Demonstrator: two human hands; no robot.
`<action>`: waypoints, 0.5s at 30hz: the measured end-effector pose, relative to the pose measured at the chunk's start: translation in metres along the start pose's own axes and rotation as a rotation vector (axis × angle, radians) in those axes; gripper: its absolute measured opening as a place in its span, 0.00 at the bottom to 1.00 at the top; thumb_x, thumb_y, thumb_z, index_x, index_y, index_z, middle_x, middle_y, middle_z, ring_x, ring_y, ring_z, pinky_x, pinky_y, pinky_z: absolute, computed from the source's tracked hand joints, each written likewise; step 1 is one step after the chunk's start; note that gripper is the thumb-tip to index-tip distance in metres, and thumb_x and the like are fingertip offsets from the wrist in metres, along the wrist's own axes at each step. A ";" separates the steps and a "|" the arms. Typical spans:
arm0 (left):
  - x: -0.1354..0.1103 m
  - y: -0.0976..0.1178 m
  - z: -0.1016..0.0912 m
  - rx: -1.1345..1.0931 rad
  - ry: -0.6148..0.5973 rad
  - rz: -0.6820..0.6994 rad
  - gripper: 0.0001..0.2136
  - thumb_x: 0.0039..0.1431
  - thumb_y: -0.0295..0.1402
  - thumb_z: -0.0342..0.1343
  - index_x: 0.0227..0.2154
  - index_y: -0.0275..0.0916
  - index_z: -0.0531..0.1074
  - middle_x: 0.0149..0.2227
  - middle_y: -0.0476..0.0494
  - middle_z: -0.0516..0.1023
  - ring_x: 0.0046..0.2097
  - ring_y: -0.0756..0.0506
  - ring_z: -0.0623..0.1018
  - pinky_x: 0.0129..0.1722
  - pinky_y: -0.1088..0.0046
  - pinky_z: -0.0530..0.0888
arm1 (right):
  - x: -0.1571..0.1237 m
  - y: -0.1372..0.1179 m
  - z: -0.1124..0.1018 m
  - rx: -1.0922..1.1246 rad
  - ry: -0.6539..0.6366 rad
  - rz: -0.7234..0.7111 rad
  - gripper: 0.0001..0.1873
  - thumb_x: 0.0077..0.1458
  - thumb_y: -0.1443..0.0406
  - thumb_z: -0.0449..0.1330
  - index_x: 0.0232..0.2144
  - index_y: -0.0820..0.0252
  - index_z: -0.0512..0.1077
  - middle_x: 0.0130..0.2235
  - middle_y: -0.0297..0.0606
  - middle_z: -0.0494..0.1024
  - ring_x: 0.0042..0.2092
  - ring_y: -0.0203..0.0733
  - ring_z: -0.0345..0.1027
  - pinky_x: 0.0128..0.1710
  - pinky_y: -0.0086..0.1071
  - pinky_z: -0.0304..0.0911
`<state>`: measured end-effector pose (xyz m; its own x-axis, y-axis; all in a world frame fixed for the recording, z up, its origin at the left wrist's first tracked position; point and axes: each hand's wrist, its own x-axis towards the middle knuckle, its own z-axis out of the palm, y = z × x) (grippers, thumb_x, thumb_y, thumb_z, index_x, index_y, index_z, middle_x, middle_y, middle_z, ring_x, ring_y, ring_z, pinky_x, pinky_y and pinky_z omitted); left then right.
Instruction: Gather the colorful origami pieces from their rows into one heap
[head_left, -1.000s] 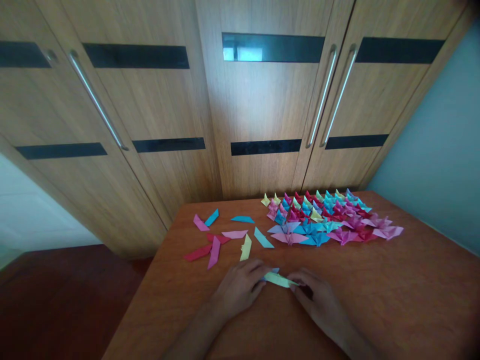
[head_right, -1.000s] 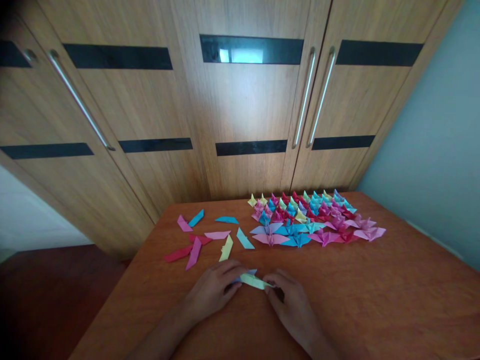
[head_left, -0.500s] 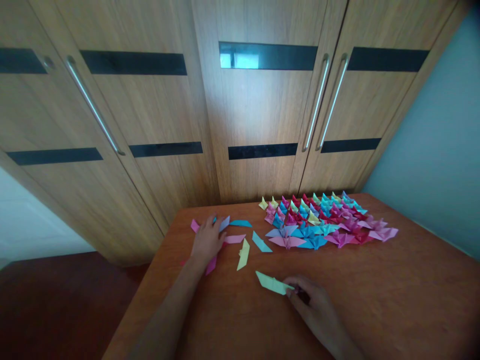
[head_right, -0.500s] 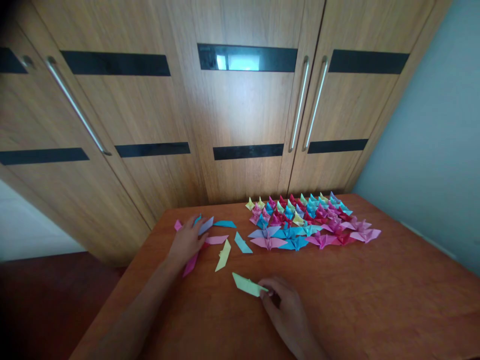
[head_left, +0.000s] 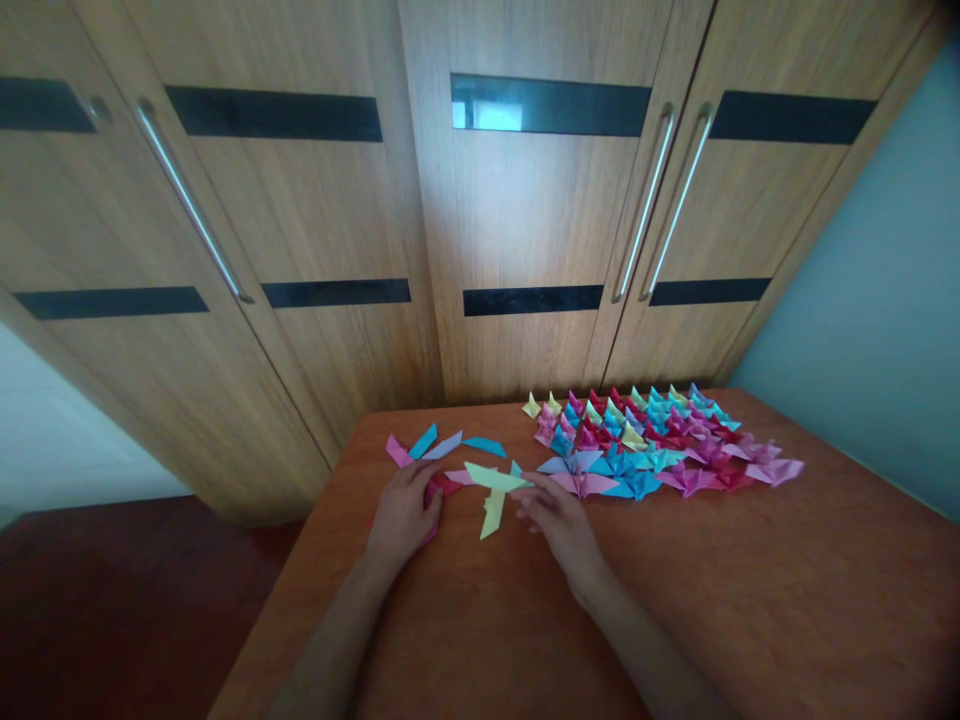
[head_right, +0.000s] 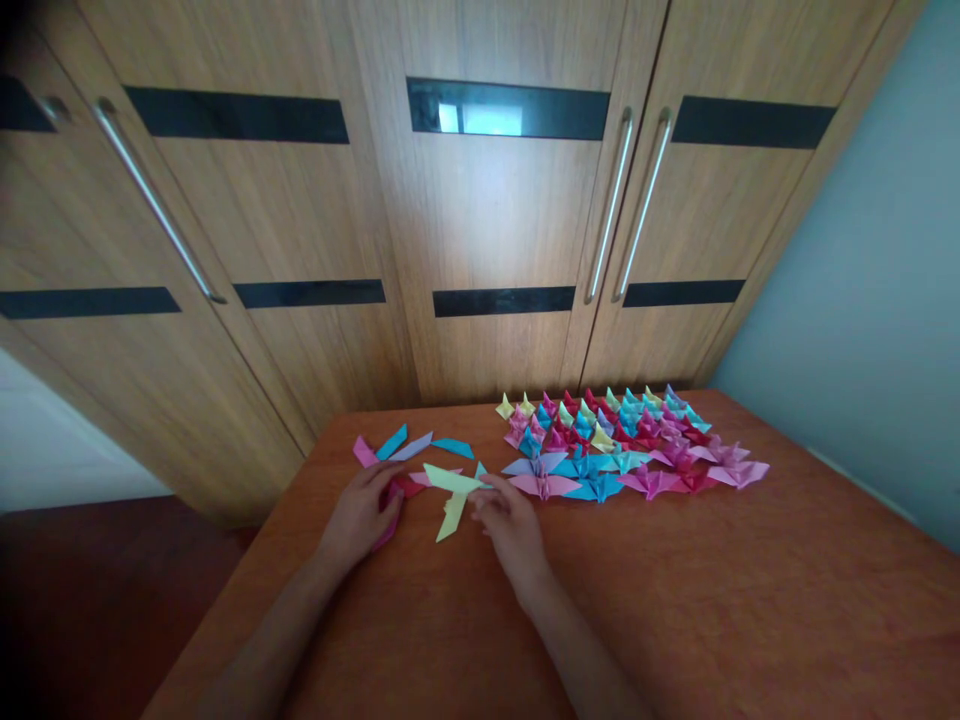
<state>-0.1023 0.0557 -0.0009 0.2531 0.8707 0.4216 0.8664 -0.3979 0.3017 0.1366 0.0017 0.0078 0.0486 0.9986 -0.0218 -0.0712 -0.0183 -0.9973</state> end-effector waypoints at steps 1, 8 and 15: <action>0.000 -0.001 0.001 -0.006 -0.004 0.000 0.15 0.56 0.27 0.50 0.47 0.40 0.70 0.51 0.40 0.73 0.52 0.40 0.72 0.53 0.58 0.68 | 0.003 0.003 0.005 0.023 0.002 0.010 0.23 0.50 0.56 0.58 0.48 0.59 0.67 0.39 0.39 0.77 0.35 0.42 0.72 0.29 0.31 0.64; -0.002 -0.003 0.001 -0.031 -0.042 -0.008 0.13 0.58 0.29 0.49 0.45 0.41 0.71 0.50 0.42 0.74 0.52 0.42 0.72 0.54 0.60 0.68 | -0.006 0.030 0.003 -0.195 -0.077 -0.150 0.15 0.53 0.62 0.55 0.43 0.59 0.71 0.36 0.38 0.78 0.33 0.40 0.71 0.36 0.35 0.67; -0.003 0.001 0.000 -0.005 -0.098 0.009 0.14 0.58 0.30 0.50 0.47 0.41 0.71 0.50 0.40 0.73 0.51 0.40 0.72 0.53 0.59 0.67 | -0.016 0.024 0.001 -0.478 -0.068 -0.277 0.14 0.55 0.67 0.51 0.43 0.58 0.72 0.42 0.40 0.76 0.42 0.43 0.71 0.43 0.38 0.68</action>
<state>-0.1019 0.0529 -0.0018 0.3018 0.8912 0.3386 0.8618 -0.4069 0.3028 0.1335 -0.0142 -0.0159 -0.0647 0.9699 0.2346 0.3957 0.2408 -0.8862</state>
